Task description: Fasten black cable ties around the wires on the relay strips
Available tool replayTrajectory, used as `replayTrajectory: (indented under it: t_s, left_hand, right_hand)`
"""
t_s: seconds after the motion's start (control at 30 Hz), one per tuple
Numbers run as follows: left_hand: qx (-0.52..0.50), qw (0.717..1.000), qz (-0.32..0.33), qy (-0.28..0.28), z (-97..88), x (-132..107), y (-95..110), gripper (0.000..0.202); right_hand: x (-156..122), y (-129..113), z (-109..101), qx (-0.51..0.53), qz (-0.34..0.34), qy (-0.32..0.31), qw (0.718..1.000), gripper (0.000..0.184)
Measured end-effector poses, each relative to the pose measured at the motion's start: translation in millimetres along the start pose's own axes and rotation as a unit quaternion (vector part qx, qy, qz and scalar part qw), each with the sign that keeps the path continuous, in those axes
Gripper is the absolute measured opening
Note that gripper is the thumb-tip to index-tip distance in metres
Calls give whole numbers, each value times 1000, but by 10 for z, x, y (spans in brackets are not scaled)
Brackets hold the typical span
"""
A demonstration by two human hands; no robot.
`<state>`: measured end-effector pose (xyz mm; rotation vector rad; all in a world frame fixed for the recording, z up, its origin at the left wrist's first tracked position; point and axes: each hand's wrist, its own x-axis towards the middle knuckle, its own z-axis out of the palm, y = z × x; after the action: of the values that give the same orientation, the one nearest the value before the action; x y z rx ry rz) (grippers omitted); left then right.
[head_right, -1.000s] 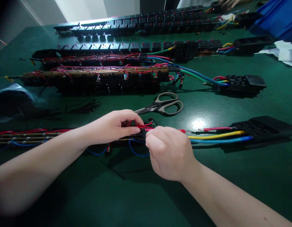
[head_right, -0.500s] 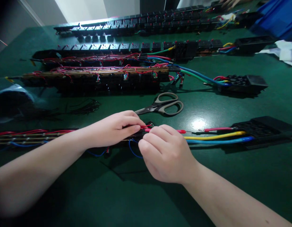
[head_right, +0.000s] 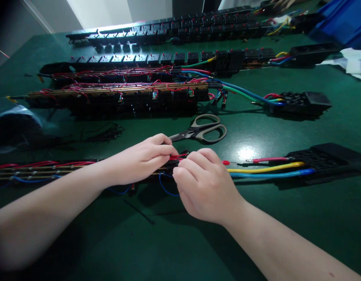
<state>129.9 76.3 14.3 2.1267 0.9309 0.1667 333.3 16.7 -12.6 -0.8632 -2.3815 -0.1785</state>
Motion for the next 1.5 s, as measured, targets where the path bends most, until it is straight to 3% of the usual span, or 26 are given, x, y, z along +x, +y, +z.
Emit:
replayTrajectory:
  t_s: [0.27, 0.53, 0.77, 1.3, 1.5]
  left_hand:
    - [0, 999, 1, 35, 15, 1, -19, 17]
    - [-74, 993, -54, 71, -5, 46, -39, 15]
    - [-144, 981, -65, 111, 19, 49, -70, 12]
    - [-188, 971, -41, 144, 102, -5, -19, 4]
    - [-149, 975, -23, 165, 109, -7, -12, 9]
  right_hand:
    - [-18, 0, -4, 14, 11, -11, 1000, 14]
    - [10, -1, 18, -22, 29, 1, 999, 15]
    - [-24, 12, 35, -22, 72, 14, 997, 6]
    - [-43, 65, 56, 35, 98, 39, 994, 14]
    - [-62, 64, 41, 60, 111, 56, 990, 19]
